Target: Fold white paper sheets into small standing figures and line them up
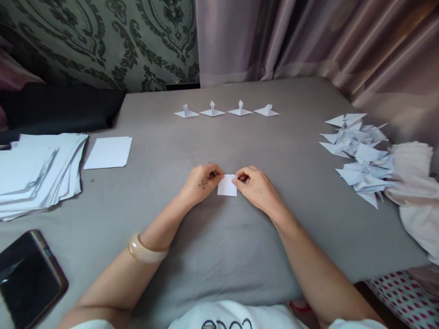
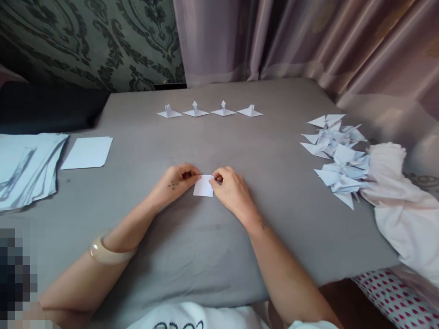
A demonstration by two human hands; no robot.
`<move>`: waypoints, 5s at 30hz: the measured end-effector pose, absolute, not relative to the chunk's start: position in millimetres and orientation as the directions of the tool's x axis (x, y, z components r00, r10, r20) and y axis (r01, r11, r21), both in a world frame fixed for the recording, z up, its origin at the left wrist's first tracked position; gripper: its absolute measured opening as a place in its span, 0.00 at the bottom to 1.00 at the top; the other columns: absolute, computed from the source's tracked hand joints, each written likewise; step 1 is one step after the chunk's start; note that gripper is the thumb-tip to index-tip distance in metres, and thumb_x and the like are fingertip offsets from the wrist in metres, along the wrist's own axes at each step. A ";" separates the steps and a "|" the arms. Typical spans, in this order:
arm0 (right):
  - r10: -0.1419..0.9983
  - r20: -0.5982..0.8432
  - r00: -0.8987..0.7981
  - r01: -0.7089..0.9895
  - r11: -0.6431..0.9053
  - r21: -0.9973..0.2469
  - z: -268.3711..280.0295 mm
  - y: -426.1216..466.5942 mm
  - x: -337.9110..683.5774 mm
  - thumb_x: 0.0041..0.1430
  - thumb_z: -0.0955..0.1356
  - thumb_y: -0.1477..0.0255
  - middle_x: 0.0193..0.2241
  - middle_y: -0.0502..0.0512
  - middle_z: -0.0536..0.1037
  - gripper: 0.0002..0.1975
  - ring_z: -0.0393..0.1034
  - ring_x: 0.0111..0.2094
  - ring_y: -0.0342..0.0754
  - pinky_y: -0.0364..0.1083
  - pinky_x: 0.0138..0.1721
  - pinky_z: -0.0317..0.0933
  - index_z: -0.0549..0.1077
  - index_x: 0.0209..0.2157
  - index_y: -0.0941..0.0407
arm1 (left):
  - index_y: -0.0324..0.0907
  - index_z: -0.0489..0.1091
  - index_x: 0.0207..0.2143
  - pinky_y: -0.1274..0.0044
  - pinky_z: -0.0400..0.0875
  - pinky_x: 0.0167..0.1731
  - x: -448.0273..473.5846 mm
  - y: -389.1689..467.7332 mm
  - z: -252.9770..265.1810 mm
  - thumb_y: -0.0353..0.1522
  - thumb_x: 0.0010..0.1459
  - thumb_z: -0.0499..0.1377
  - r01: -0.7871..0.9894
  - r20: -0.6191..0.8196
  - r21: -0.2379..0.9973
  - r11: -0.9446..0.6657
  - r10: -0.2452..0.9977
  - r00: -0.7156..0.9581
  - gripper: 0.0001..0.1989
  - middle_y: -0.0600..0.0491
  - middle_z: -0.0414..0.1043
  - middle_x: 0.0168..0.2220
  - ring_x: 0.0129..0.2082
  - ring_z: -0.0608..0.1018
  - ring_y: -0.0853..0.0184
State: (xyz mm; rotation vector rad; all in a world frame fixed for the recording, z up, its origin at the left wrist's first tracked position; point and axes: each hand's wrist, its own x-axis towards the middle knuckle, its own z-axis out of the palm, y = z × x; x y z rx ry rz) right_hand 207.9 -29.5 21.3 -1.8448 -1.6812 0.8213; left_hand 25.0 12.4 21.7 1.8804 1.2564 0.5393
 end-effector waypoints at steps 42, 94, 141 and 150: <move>0.942 0.033 -0.333 0.924 0.333 -0.186 34.8 -61.1 204.4 0.65 0.56 0.79 0.40 0.59 0.72 0.16 0.67 0.40 0.51 0.48 0.33 0.59 0.72 0.44 0.56 | 0.33 0.71 0.38 0.72 0.70 0.31 30.9 -23.5 39.9 0.21 0.59 0.50 0.655 -0.069 0.000 -0.756 0.653 0.754 0.11 0.43 0.69 0.38 0.39 0.71 0.58; 0.974 0.192 0.122 0.645 0.069 -0.761 17.0 -58.6 186.0 0.61 0.63 0.68 0.30 0.52 0.72 0.09 0.67 0.27 0.42 0.44 0.33 0.60 0.69 0.29 0.56 | 0.36 0.71 0.36 0.77 0.68 0.31 31.3 -7.9 22.3 0.37 0.48 0.64 0.093 -0.253 0.966 0.242 0.958 0.135 0.16 0.50 0.73 0.31 0.29 0.74 0.69; 0.980 0.154 0.125 0.319 0.107 -0.942 18.8 -58.1 173.6 0.57 0.67 0.67 0.31 0.52 0.77 0.07 0.70 0.28 0.42 0.42 0.30 0.65 0.73 0.34 0.54 | 0.39 0.71 0.25 0.77 0.66 0.26 33.6 -12.3 32.6 0.33 0.40 0.66 -0.067 -0.491 0.854 0.516 0.842 0.223 0.09 0.55 0.71 0.22 0.22 0.73 0.70; 0.974 -0.141 0.178 0.101 -0.160 -0.982 20.5 -54.7 179.7 0.53 0.70 0.61 0.18 0.46 0.71 0.12 0.61 0.17 0.38 0.40 0.19 0.57 0.75 0.31 0.56 | 0.39 0.73 0.31 0.77 0.65 0.28 33.5 -13.2 31.3 0.35 0.42 0.68 -0.008 -0.396 0.915 0.404 0.899 0.187 0.13 0.54 0.73 0.25 0.26 0.74 0.69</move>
